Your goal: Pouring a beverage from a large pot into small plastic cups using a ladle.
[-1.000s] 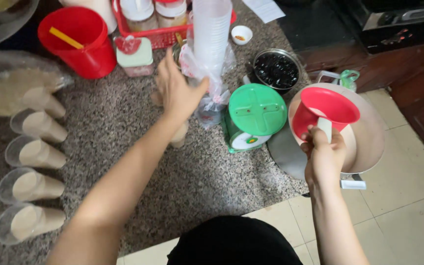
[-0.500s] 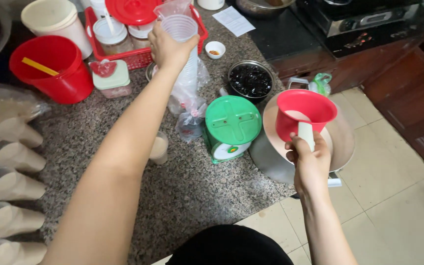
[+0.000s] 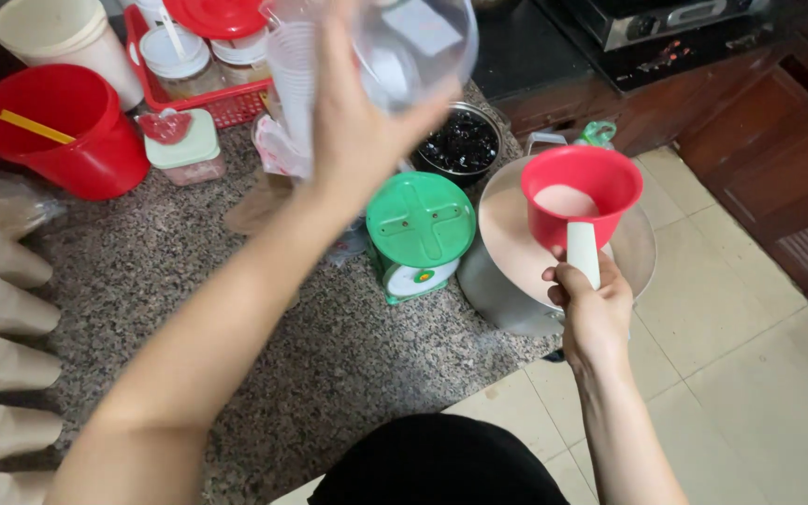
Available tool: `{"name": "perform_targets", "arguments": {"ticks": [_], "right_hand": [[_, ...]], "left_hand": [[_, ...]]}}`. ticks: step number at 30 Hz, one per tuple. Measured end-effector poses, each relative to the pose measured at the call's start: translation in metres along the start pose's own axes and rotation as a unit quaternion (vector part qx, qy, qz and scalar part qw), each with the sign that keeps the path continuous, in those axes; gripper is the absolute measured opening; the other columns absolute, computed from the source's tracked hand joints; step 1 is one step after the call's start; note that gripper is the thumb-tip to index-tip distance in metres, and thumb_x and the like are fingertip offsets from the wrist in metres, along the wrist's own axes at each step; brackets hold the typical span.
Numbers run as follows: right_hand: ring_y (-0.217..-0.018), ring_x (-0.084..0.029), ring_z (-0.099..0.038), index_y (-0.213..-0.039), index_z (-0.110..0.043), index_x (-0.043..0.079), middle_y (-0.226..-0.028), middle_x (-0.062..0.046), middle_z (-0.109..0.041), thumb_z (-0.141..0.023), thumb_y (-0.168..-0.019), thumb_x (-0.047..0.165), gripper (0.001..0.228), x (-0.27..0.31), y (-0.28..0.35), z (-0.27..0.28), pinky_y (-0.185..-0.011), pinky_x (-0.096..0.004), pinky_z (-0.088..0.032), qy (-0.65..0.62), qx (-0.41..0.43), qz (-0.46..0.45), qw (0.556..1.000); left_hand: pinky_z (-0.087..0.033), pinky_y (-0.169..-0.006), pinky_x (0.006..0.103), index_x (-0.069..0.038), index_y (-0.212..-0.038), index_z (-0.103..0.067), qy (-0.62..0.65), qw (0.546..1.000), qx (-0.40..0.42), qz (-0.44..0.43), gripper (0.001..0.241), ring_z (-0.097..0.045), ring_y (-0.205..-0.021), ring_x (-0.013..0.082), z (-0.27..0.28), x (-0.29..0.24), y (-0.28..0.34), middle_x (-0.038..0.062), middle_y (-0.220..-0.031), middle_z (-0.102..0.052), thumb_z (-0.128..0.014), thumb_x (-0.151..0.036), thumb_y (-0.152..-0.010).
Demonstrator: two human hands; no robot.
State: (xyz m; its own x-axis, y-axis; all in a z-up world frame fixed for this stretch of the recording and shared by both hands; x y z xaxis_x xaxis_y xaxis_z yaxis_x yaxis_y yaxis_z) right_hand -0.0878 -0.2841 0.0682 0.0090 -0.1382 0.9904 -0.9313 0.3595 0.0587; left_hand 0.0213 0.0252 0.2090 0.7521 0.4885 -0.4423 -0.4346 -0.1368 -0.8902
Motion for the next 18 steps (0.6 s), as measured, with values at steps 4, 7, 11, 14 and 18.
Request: {"name": "perform_targets", "arguments": {"ticks": [4, 7, 11, 14, 18], "right_hand": [[-0.079, -0.011, -0.063, -0.128, -0.055, -0.005, -0.114, -0.009, -0.068, -0.056, -0.091, -0.005, 0.036, 0.025, 0.012, 0.000, -0.060, -0.023, -0.045, -0.021, 0.007, 0.016, 1.000], [-0.080, -0.011, -0.063, -0.133, -0.052, -0.004, -0.119, -0.010, -0.067, -0.055, -0.089, -0.008, 0.044, 0.050, 0.025, -0.004, -0.059, -0.023, -0.045, 0.000, 0.020, 0.016, 1.000], [-0.080, -0.010, -0.062, -0.148, -0.047, -0.003, -0.122, -0.011, -0.066, -0.053, -0.087, -0.010, 0.062, 0.077, 0.038, -0.010, -0.059, -0.021, -0.044, 0.016, 0.061, 0.053, 0.997], [-0.080, -0.010, -0.062, -0.151, -0.047, -0.004, -0.124, -0.011, -0.067, -0.053, -0.086, -0.011, 0.066, 0.091, 0.048, -0.015, -0.058, -0.021, -0.043, 0.035, 0.078, 0.060, 0.995], [-0.080, -0.010, -0.064, -0.154, -0.042, -0.001, -0.124, -0.010, -0.069, -0.055, -0.089, -0.008, 0.067, 0.097, 0.054, -0.019, -0.058, -0.021, -0.046, 0.080, 0.086, 0.063, 0.991]], "left_hand": [[-0.052, -0.109, 0.0412, 0.001, -0.150, -0.037, 0.093, 0.975, 0.142, 0.142, 0.101, -0.062, -0.129, 0.0319, -0.049, 0.015, 0.091, 0.021, -0.137, -0.060, -0.099, -0.032, -0.077], [-0.053, -0.104, 0.0414, 0.000, -0.145, -0.042, 0.092, 0.954, 0.171, 0.230, 0.101, -0.064, -0.122, 0.0310, -0.072, 0.026, 0.137, 0.020, -0.130, -0.063, -0.099, -0.034, -0.070], [-0.051, -0.105, 0.0428, 0.001, -0.145, -0.041, 0.072, 0.953, 0.166, 0.241, 0.101, -0.062, -0.125, 0.0331, -0.086, 0.029, 0.160, 0.022, -0.133, -0.060, -0.099, -0.034, -0.069], [-0.050, -0.108, 0.0431, 0.001, -0.146, -0.040, 0.069, 0.957, 0.156, 0.233, 0.101, -0.060, -0.127, 0.0342, -0.092, 0.028, 0.162, 0.023, -0.135, -0.057, -0.099, -0.033, -0.071], [-0.048, -0.109, 0.0433, 0.002, -0.147, -0.038, 0.074, 0.953, 0.155, 0.248, 0.101, -0.057, -0.130, 0.0351, -0.099, 0.028, 0.162, 0.024, -0.138, -0.054, -0.097, -0.031, -0.072]]}}
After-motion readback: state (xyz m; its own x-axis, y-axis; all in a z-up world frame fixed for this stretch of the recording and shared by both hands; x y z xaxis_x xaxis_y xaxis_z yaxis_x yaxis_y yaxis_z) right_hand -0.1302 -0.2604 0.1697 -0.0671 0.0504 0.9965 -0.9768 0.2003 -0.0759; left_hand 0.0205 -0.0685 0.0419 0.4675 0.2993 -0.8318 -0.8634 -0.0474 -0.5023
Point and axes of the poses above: each hand's wrist, its own y-axis away from the middle knuckle, its own z-axis out of the back of the hand, x = y × z, the point moved 5 cm from there along -y, towards the middle knuckle
